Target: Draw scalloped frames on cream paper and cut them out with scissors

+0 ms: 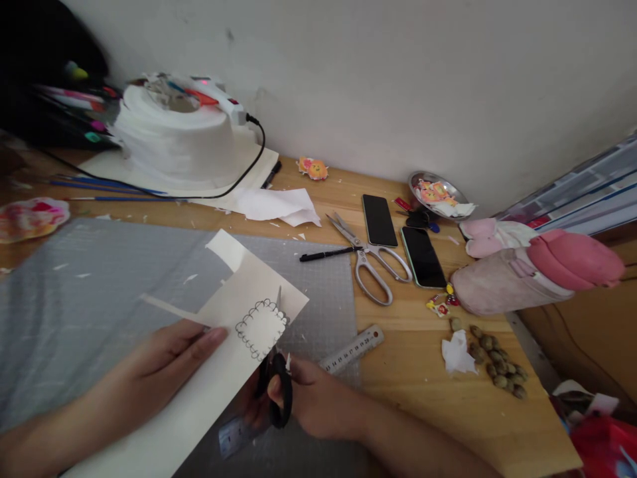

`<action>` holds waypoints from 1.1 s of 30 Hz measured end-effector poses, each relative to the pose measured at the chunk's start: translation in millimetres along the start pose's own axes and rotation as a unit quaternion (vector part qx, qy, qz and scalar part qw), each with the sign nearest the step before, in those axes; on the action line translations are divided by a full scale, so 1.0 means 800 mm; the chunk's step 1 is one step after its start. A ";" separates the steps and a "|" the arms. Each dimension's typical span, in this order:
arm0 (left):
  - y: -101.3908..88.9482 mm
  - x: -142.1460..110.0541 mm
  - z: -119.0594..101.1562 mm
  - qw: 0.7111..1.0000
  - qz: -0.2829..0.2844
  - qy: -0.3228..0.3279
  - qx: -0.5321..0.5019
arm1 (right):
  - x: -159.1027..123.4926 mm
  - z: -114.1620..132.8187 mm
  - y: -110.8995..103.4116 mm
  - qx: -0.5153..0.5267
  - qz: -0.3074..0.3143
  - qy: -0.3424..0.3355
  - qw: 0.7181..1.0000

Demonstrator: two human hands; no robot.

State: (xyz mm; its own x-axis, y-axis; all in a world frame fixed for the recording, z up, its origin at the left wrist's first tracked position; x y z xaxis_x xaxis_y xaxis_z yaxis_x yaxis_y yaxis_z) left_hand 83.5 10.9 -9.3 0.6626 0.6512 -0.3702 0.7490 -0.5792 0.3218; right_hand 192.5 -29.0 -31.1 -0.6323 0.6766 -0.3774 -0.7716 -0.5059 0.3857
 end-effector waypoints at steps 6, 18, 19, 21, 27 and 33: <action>-0.031 -0.003 -0.014 0.976 -0.109 0.014 0.186 | -0.005 0.019 -0.013 -0.110 -0.014 -0.046 0.993; -0.042 -0.004 -0.023 0.929 -0.059 0.039 0.363 | -0.014 0.015 -0.037 -0.043 0.021 -0.082 0.995; -0.042 -0.004 -0.023 0.926 -0.060 0.042 0.371 | -0.014 0.015 -0.037 -0.042 0.020 -0.075 0.996; -0.043 -0.004 -0.026 0.922 -0.068 0.050 0.378 | -0.014 0.016 -0.036 -0.050 0.019 -0.062 0.997; -0.039 -0.006 -0.034 0.927 -0.048 0.068 0.367 | -0.014 0.022 -0.036 -0.094 0.015 -0.044 0.994; -0.041 -0.008 -0.037 0.923 -0.083 0.051 0.373 | -0.015 0.017 -0.039 -0.066 0.011 -0.049 0.997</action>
State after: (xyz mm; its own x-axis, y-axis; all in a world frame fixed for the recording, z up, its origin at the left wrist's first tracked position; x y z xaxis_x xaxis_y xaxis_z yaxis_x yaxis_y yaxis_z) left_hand 54.7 40.6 8.2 0.5644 0.7824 -0.2634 0.6542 -0.6185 -0.4352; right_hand 224.8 -13.9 -27.5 -0.6444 0.7103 -0.2834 -0.7641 -0.5831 0.2760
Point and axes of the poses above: each hand's wrist, its own x-axis towards the middle knuckle, its own y-axis out of the palm, z = x × y, the point moved 7 cm from there along x, towards the middle knuckle, and after that the axes turned 1 degree about -x, right-handed, at the moved point
